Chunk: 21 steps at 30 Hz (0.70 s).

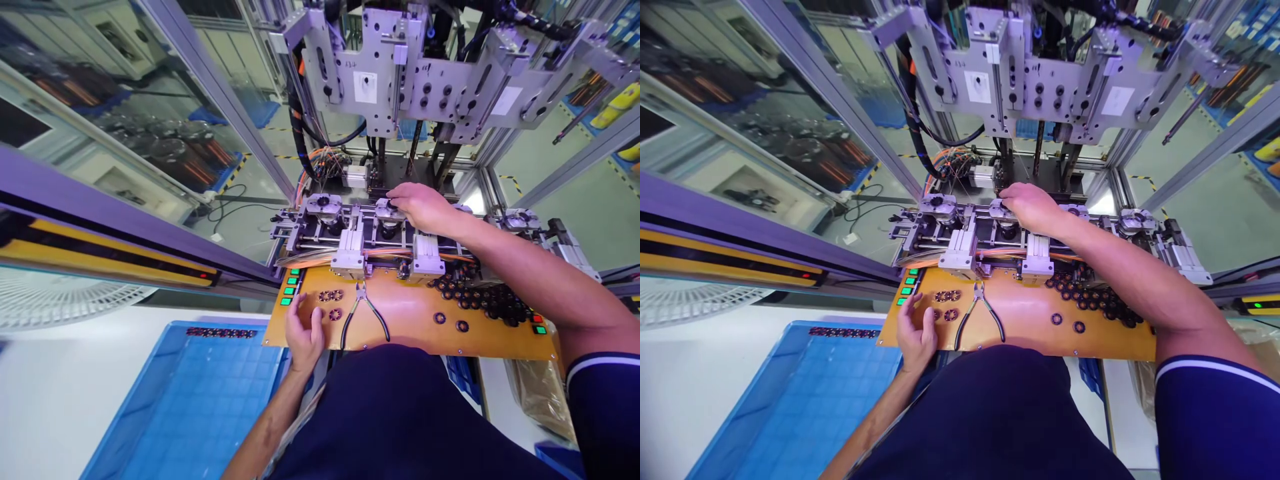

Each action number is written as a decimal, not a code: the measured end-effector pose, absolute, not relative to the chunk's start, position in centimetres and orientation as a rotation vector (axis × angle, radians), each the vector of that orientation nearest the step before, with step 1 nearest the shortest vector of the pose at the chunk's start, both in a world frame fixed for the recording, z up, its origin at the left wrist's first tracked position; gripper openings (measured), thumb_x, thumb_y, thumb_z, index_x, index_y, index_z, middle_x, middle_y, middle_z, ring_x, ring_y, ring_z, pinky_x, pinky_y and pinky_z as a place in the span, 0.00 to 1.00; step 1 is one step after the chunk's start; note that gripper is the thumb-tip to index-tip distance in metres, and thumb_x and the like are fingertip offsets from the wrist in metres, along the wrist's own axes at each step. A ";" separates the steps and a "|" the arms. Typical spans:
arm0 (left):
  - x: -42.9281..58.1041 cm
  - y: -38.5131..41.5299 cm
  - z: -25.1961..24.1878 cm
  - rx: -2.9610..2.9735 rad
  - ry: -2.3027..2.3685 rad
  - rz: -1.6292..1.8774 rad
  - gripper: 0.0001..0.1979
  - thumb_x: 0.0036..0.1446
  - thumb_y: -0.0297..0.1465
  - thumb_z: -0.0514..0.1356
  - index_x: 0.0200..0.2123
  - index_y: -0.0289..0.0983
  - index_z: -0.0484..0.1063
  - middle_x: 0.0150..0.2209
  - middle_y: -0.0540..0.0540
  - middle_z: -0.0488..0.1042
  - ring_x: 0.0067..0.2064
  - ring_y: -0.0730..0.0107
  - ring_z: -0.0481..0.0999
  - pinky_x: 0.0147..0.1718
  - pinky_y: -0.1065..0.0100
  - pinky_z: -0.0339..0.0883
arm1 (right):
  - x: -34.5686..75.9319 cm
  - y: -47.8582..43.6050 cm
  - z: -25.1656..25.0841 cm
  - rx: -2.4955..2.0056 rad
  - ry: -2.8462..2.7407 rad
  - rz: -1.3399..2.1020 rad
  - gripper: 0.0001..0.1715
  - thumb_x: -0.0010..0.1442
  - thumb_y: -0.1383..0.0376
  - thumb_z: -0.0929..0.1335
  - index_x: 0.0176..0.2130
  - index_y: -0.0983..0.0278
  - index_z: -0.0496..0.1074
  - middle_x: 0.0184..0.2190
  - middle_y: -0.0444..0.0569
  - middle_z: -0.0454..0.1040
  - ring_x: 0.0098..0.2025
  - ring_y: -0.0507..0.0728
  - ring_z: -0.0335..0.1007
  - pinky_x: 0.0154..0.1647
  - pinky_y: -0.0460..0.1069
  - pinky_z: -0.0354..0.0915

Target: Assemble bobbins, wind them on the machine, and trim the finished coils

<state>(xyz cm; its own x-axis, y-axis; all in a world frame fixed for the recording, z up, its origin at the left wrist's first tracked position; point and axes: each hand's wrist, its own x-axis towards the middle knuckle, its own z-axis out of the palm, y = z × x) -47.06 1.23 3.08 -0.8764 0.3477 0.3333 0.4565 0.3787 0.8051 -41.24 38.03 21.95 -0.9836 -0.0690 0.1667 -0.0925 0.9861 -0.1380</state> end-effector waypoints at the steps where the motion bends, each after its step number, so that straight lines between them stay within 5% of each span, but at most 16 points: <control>1: -47.1 1.2 3.0 -0.734 -2.514 -1.525 0.25 0.62 0.37 0.58 0.61 0.37 0.62 0.56 0.35 0.71 0.60 0.54 0.70 0.61 0.50 0.61 | -40.7 37.8 21.8 0.103 -2.978 0.191 0.23 0.56 0.77 0.60 0.46 0.71 0.77 0.54 0.58 0.74 0.59 0.66 0.66 0.54 0.59 0.65; 8: -47.1 1.6 2.8 -0.757 -2.512 -1.490 0.25 0.62 0.38 0.58 0.60 0.36 0.63 0.55 0.36 0.72 0.58 0.55 0.71 0.61 0.51 0.62 | -40.2 37.5 20.9 0.038 -2.988 0.152 0.31 0.49 0.81 0.60 0.50 0.71 0.76 0.57 0.56 0.73 0.63 0.65 0.65 0.61 0.62 0.65; 13: -47.0 1.2 4.3 -0.779 -2.484 -1.458 0.23 0.63 0.37 0.58 0.59 0.36 0.64 0.54 0.35 0.72 0.58 0.55 0.71 0.60 0.51 0.62 | -35.6 33.9 22.8 -0.164 -2.667 0.188 0.29 0.61 0.78 0.59 0.60 0.70 0.69 0.62 0.57 0.67 0.63 0.62 0.65 0.63 0.61 0.65; 21: -51.1 11.3 18.3 -1.716 -2.131 -0.990 0.23 0.65 0.38 0.55 0.60 0.34 0.66 0.61 0.38 0.70 0.68 0.48 0.58 0.64 0.46 0.52 | -24.5 25.2 18.9 -0.229 -2.397 0.372 0.33 0.61 0.74 0.67 0.63 0.56 0.65 0.52 0.53 0.77 0.51 0.61 0.76 0.53 0.59 0.74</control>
